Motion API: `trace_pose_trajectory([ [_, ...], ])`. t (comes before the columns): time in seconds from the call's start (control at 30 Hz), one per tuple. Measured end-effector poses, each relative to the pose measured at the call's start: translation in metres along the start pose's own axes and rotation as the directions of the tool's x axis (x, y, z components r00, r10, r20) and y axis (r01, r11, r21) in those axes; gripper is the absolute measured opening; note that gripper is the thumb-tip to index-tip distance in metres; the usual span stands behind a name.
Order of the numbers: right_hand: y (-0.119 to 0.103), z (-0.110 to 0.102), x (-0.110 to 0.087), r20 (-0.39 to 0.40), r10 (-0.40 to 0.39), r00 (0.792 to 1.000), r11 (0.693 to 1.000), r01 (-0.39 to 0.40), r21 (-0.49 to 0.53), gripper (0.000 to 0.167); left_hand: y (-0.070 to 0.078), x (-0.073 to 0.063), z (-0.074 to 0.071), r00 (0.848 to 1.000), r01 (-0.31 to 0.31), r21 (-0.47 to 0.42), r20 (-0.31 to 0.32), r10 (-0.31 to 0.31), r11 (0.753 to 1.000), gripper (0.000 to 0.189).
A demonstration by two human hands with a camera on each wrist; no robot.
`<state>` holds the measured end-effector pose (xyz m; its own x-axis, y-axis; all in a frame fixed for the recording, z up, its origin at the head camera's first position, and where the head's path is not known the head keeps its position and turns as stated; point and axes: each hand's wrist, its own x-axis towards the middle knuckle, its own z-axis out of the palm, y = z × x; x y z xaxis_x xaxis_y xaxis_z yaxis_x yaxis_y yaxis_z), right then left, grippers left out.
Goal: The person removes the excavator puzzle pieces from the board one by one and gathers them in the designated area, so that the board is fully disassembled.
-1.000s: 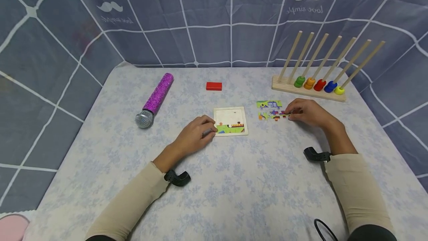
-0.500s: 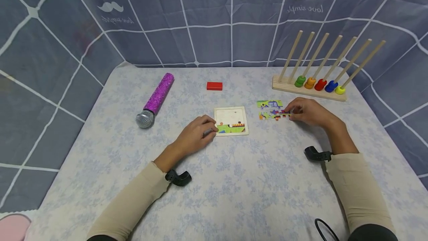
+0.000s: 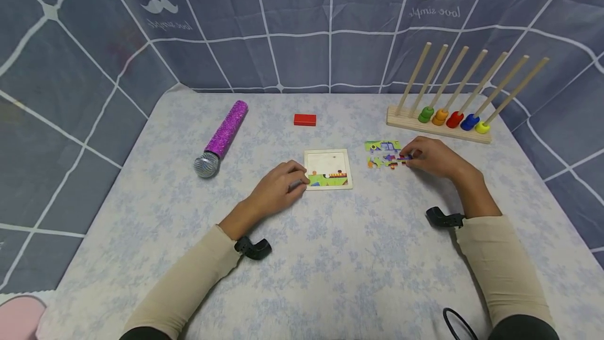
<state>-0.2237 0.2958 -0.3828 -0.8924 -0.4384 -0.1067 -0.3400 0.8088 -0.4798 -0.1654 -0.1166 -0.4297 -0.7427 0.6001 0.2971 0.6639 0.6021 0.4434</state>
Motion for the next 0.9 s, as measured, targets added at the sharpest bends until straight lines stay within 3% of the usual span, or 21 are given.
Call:
trace_pose_trajectory([
  [0.27, -0.005, -0.008, -0.001, 0.018, -0.031, 0.999, 1.000, 0.031, -0.002, 0.023, 0.000, 0.001, -0.001, 1.000, -0.003, -0.004, -0.012, 0.003, 1.000, 0.010],
  [0.5, -0.042, -0.005, 0.007, 0.045, -0.116, 0.992, 0.993, 0.116, -0.008, 0.027, 0.001, 0.001, -0.001, 1.000, 0.011, 0.015, 0.000, -0.011, 1.000, 0.010],
  [0.6, -0.066, 0.008, 0.020, 0.085, -0.211, 0.974, 0.977, 0.213, -0.020, 0.026, 0.001, 0.001, -0.001, 1.000, 0.021, 0.022, 0.004, -0.021, 1.000, 0.008],
  [0.77, -0.118, 0.035, 0.045, 0.157, -0.375, 0.913, 0.921, 0.387, -0.048, 0.024, 0.001, 0.000, -0.001, 1.000, 0.025, 0.015, 0.015, -0.026, 1.000, 0.005],
  [0.83, -0.138, 0.046, 0.053, 0.178, -0.402, 0.898, 0.904, 0.420, -0.076, 0.027, 0.001, 0.001, -0.001, 1.000, 0.016, 0.010, 0.014, -0.016, 1.000, 0.004],
  [0.9, -0.154, 0.055, 0.059, 0.200, -0.388, 0.900, 0.901, 0.416, -0.125, 0.030, 0.001, 0.001, -0.001, 1.000, 0.003, 0.002, 0.011, -0.003, 1.000, 0.005],
])
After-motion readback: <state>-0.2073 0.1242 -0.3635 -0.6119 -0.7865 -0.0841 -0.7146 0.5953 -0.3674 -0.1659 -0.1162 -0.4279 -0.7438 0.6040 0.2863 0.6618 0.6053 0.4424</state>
